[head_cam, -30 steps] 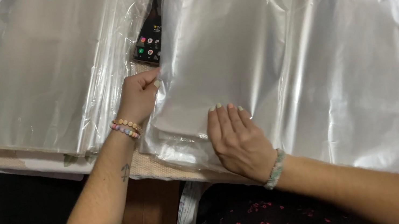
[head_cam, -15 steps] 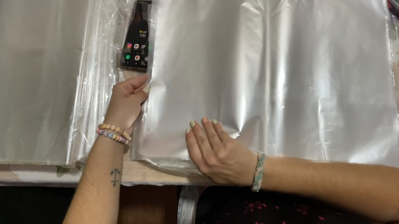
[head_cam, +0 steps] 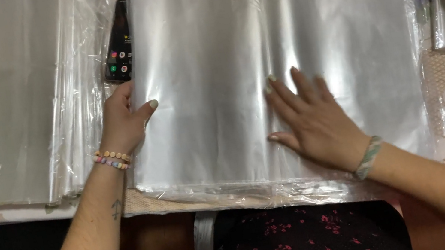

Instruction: The person places white fabric items into clear plastic pouches, folds the pouches, and stacks them on the table. The person repeats this process for several pouches, handling each one individually.

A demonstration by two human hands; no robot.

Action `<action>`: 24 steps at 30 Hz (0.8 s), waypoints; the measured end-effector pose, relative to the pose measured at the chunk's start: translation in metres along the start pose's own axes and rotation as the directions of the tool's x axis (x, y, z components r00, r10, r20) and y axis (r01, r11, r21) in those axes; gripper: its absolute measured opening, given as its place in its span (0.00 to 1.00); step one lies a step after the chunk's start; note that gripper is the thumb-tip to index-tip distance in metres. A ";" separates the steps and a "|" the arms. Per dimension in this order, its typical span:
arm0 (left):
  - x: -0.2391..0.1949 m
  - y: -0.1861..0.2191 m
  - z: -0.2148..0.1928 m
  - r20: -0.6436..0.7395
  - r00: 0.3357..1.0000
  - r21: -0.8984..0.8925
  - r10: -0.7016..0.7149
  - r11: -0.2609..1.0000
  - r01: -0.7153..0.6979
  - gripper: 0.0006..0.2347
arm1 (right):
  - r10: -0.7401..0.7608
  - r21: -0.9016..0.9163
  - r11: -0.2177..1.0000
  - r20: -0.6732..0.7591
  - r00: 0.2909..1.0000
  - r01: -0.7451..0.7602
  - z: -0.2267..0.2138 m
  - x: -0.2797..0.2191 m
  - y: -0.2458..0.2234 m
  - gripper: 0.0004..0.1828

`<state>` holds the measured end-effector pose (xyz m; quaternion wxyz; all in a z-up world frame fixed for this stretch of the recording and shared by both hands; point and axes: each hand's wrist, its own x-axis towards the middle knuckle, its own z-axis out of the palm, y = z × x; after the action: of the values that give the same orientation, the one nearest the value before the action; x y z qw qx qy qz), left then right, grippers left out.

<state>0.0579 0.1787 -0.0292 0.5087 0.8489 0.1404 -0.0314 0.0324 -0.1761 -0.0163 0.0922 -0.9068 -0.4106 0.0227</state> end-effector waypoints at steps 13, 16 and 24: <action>0.000 0.004 0.004 -0.079 0.996 0.168 0.048 0.985 -0.034 0.24 | 0.352 -0.056 0.935 0.048 0.935 -0.349 0.006 -0.091 0.070 0.42; 0.003 0.000 0.003 -0.091 0.994 0.268 0.060 0.963 -0.033 0.24 | 0.379 -0.052 0.925 0.019 0.925 -0.378 0.010 -0.113 0.076 0.43; -0.055 0.084 0.081 0.197 0.607 0.692 0.770 0.330 -0.642 0.18 | 0.283 -0.026 0.959 -0.033 0.959 -0.284 0.014 -0.066 0.056 0.42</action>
<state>0.0354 0.0593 0.0138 0.0905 0.9464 -0.2250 0.2133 0.0283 -0.2596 -0.0424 0.0799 -0.9579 -0.2754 0.0162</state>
